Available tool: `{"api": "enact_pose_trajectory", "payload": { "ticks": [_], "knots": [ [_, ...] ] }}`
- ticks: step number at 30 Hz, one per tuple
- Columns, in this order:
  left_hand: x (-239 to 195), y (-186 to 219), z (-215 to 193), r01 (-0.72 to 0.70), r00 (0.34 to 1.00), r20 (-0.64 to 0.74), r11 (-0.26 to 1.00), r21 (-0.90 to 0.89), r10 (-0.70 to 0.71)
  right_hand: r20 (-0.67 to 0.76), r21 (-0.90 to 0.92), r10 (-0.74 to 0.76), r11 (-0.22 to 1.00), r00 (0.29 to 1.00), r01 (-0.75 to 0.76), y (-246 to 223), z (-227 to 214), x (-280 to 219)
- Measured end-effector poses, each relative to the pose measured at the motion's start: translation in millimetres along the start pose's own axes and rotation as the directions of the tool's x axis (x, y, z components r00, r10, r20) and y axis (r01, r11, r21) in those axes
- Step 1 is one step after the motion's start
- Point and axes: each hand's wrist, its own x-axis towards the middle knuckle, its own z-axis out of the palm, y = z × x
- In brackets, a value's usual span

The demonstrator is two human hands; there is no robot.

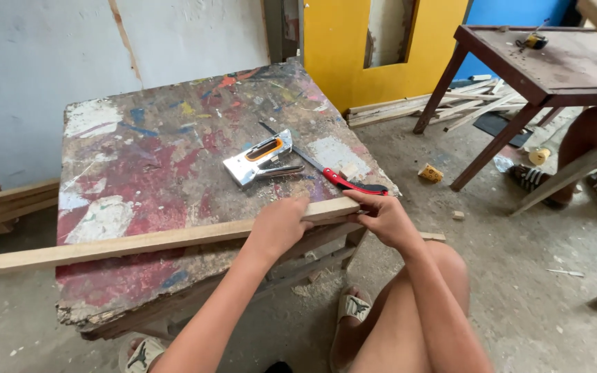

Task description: Sawing wooden blocks and assembling them onto a wooden strip using a staple gun

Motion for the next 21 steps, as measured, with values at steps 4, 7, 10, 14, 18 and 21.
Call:
{"api": "enact_pose_trajectory", "payload": {
  "ticks": [4, 7, 10, 14, 18, 21],
  "knots": [
    [1.4, -2.3, -7.0, -0.062, 0.998, -0.021, 0.998, -0.006, 0.062, -0.022, -0.084, -0.074, 0.994, 0.997, 0.072, -8.6, 0.5, -1.6],
    [3.4, -4.4, -11.9, -0.042, 0.999, -0.014, 0.999, 0.0, 0.042, -0.019, -0.086, -0.104, 0.991, 0.994, 0.102, -5.7, 0.8, -1.4],
    [6.1, -4.3, -9.9, -0.029, 1.0, 0.007, 0.999, 0.014, 0.029, -0.035, -0.045, -0.1, 0.994, 0.994, 0.098, 0.9, 1.8, 0.2],
    [8.3, -6.1, -0.3, 0.045, 0.999, 0.027, 0.995, 0.09, -0.047, -0.031, -0.019, -0.119, 0.993, 0.992, 0.118, 12.2, -1.9, 3.7],
    [-10.1, 0.4, -26.7, 0.035, 0.998, 0.045, 0.999, 0.038, -0.037, -0.023, -0.007, -0.115, 0.993, 0.993, 0.114, 5.9, 0.0, 1.5],
    [-23.8, -21.6, -32.9, 0.123, 0.992, 0.016, 0.992, -0.04, -0.122, -0.026, 0.022, -0.107, 0.994, 0.994, 0.107, 1.6, 1.6, 0.3]
  ]
}}
